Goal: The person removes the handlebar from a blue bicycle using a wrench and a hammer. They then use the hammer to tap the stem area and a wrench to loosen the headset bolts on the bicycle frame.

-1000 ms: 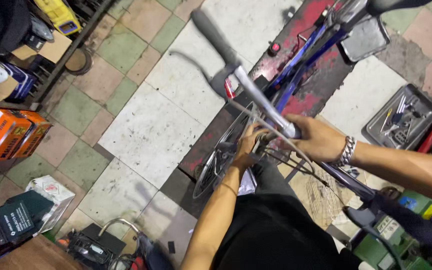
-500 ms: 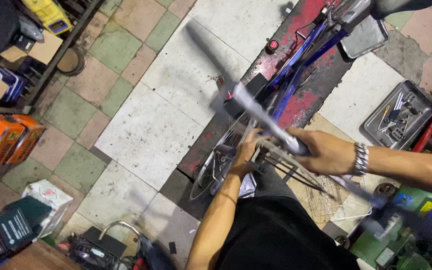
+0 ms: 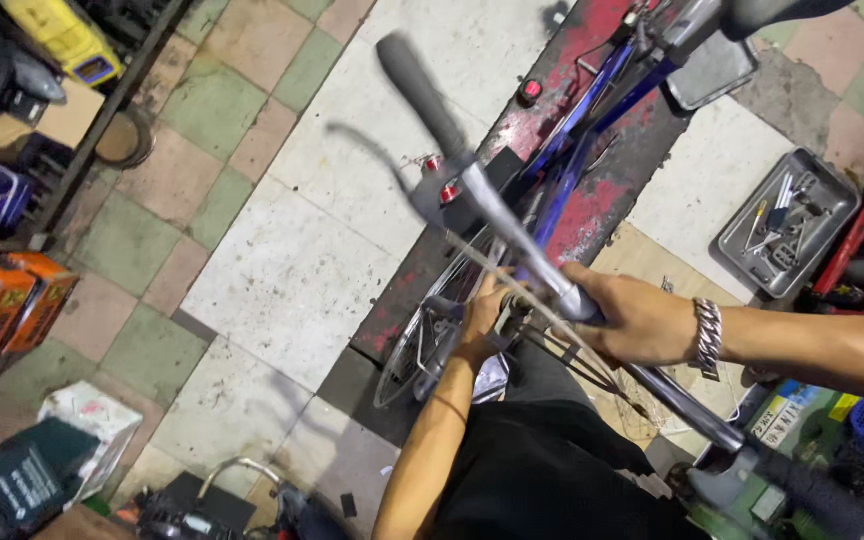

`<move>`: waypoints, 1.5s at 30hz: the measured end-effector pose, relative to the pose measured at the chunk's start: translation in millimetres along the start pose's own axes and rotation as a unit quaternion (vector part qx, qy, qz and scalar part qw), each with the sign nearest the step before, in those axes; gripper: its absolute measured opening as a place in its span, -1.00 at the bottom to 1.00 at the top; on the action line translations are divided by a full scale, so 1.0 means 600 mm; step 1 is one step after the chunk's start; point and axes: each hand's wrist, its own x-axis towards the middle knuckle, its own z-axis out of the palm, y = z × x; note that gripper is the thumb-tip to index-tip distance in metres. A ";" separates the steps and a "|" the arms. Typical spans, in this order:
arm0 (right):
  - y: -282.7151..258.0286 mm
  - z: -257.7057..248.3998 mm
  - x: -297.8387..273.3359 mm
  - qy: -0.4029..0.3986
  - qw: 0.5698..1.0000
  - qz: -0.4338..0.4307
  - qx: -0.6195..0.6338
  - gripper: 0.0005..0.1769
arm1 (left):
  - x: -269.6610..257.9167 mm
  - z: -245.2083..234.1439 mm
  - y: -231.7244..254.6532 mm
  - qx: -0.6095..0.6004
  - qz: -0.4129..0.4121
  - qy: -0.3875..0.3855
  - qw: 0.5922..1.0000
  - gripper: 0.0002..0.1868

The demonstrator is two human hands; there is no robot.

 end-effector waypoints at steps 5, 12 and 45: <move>0.024 -0.035 -0.015 -0.075 0.976 -0.120 -0.168 -0.54 | -0.001 0.012 0.000 0.010 -0.010 -0.015 1.000 -0.57; 0.003 -0.031 -0.024 -0.048 0.975 -0.068 -0.206 -0.54 | -0.012 -0.032 0.058 0.048 -0.003 -0.049 0.998 -0.52; -0.014 0.053 -0.013 0.154 0.983 -0.080 -0.062 -0.67 | 0.060 -0.016 0.115 0.027 -0.014 -0.217 0.976 -0.65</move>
